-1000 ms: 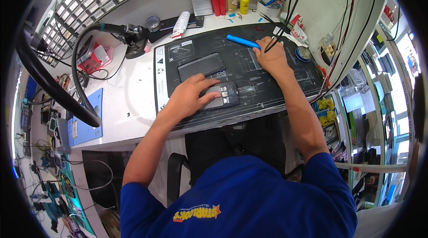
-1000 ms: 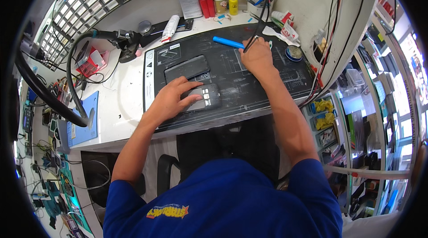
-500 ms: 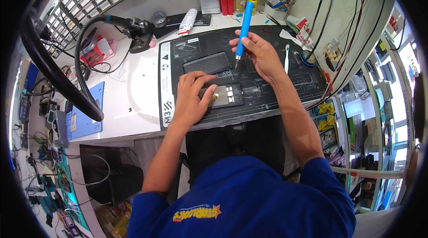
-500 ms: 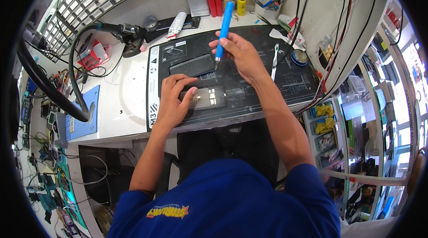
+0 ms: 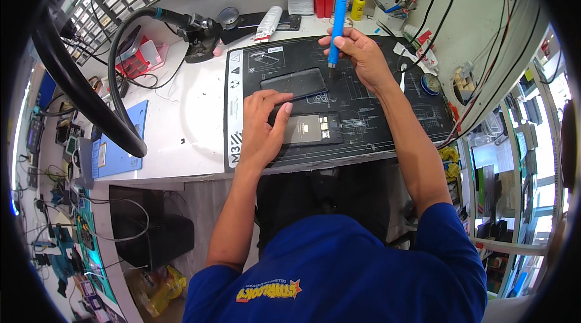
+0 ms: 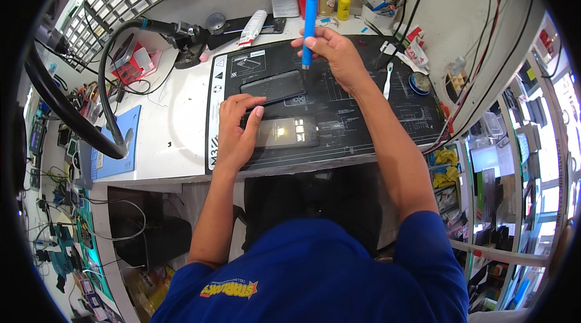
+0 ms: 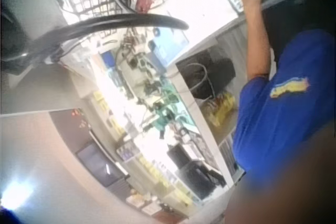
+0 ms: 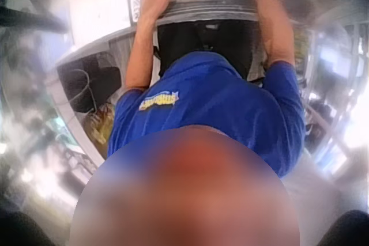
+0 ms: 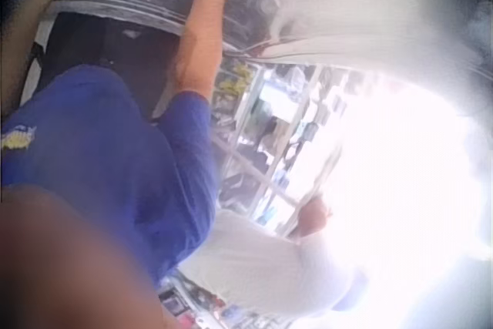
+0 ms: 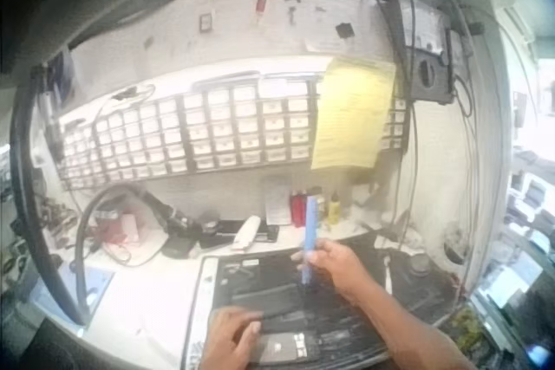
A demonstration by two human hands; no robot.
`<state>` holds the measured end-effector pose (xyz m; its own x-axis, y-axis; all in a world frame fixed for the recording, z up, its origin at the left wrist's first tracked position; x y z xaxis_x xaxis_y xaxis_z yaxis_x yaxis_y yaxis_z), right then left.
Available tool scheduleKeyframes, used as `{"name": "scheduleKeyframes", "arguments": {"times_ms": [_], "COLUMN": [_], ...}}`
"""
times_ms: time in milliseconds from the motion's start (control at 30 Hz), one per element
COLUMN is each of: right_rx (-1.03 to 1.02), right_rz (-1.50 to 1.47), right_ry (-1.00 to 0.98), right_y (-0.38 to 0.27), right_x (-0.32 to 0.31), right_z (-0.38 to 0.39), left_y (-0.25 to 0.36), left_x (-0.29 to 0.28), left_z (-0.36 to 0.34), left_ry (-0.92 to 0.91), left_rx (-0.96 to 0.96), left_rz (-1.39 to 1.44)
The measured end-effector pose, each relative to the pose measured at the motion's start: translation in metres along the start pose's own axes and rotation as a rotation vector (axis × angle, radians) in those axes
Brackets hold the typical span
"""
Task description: The person uses a blue precision tool to pry and separate components on a disassembled smartphone placed on a work mat. They repeatedly lift and reposition the battery and other internal parts, then briefly inspect the phone's screen and back before continuing to manipulate the internal components.
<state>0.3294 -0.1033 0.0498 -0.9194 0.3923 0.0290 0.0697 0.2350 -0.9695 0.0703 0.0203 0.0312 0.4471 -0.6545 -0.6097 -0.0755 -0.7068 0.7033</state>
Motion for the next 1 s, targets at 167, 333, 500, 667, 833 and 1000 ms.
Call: {"name": "scheduleKeyframes", "arguments": {"times_ms": [167, 333, 500, 667, 833, 1000], "right_rx": [-0.099, -0.045, -0.023, -0.011, -0.01, -0.007], "right_rz": [-0.276, -0.296, -0.258, -0.236, -0.21, -0.163], "right_ry": [0.031, 0.031, 0.012, 0.03, 0.028, 0.042], "right_y": [0.01, 0.016, 0.019, 0.019, 0.021, 0.022], "right_x": [-0.012, -0.015, -0.005, -0.005, -0.004, -0.005], "right_z": [0.006, 0.006, 0.005, 0.006, 0.004, 0.005], "left_y": [-0.015, -0.025, -0.011, 0.0, -0.009, -0.02], "left_x": [-0.015, -0.023, -0.016, -0.023, -0.018, -0.008], "left_z": [-0.012, -0.046, -0.055, -0.047, -0.068, -0.083], "left_ry": [0.07, -0.11, -0.206, -0.281, -0.285, -0.298], "left_rx": [-0.09, -0.109, -0.108, -0.123, 0.042, 0.19], "left_rz": [-0.125, -0.445, -0.529, -0.62, -0.726, -0.802]}}
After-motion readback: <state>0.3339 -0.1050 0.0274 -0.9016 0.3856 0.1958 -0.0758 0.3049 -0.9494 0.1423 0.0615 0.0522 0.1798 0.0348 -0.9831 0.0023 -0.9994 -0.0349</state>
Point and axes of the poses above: each hand's wrist, its own z-axis away from the middle knuckle, its own x-axis out of the palm, y = z × x, the point moved 6 cm from there along -z, towards the middle knuckle, and after that the axes turned 15 degrees about -y, right-handed, at the moved point
